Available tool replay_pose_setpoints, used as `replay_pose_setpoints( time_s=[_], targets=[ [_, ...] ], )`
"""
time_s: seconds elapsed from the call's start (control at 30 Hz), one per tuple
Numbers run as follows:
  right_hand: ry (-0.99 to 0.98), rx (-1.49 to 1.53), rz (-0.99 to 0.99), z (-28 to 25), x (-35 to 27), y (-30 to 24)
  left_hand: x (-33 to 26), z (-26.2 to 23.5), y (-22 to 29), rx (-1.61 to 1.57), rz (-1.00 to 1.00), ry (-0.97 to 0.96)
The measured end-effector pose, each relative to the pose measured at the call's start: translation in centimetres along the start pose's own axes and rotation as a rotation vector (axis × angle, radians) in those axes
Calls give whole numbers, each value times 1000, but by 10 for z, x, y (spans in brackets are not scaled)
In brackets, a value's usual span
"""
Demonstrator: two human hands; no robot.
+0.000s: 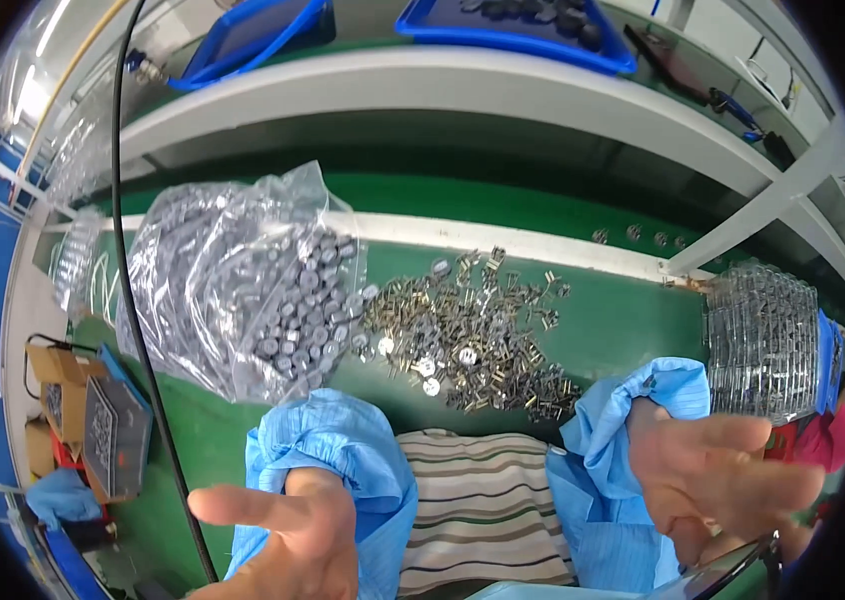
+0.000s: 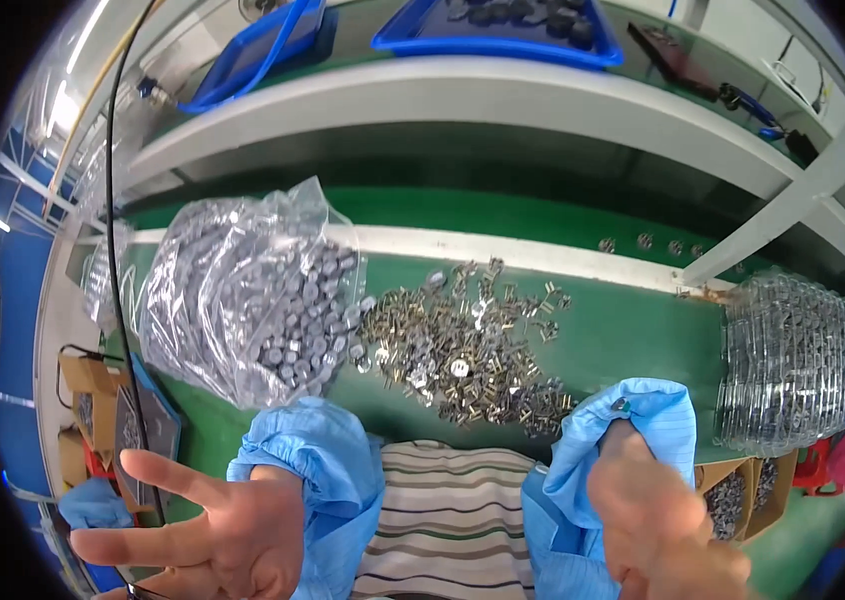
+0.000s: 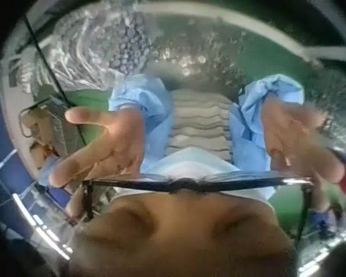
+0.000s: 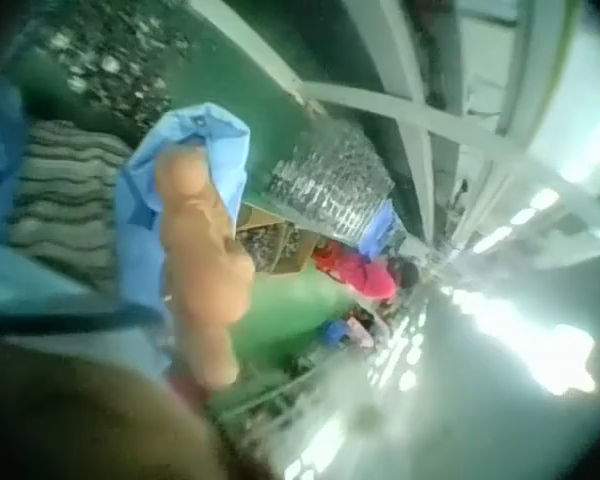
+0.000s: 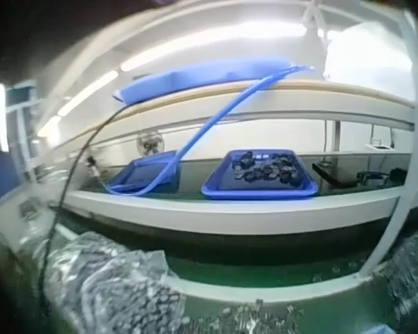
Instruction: The person assembles small plastic housings, metal washers, and small pins by hand at a factory workstation, placing the finished assemblies into assembly trays.
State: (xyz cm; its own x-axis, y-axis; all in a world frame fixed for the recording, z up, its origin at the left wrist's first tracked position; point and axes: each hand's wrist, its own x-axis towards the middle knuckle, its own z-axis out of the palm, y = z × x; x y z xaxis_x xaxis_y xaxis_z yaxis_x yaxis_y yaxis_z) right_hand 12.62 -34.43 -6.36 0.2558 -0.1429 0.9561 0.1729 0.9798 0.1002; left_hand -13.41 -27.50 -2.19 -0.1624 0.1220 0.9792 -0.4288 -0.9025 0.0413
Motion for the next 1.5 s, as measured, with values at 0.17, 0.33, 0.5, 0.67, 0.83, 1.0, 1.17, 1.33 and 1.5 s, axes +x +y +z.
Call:
replay_pose_setpoints(
  time_s=[0.17,0.33,0.5,0.67,0.83,1.0,1.17,1.33,1.5],
  targets=[
    [-55,67,52,-4,8,-16,-12,-16,12,84,-23,12],
    [-87,46,145,7,-3,7,-14,-42,2,212,-17,-26],
    [-245,106,559,0,-11,49,-66,-89,-51,840,-766,-331],
    [-164,-34,811,1,-38,88,-134,-164,-126,888,-951,-723],
    [-260,0,923,6,-50,111,-178,-155,-171,706,-956,-777],
    [-280,36,1064,5,-63,123,-201,-112,-204,798,-1096,-885],
    [-275,-1,1333,-4,-86,138,-208,-97,-203,776,-1174,-880],
    [-417,-32,1324,1,-135,163,-210,-84,-189,763,-1037,-720],
    [-490,-25,1411,8,-170,164,-207,-73,-171,27,-1393,85]
  ],
)
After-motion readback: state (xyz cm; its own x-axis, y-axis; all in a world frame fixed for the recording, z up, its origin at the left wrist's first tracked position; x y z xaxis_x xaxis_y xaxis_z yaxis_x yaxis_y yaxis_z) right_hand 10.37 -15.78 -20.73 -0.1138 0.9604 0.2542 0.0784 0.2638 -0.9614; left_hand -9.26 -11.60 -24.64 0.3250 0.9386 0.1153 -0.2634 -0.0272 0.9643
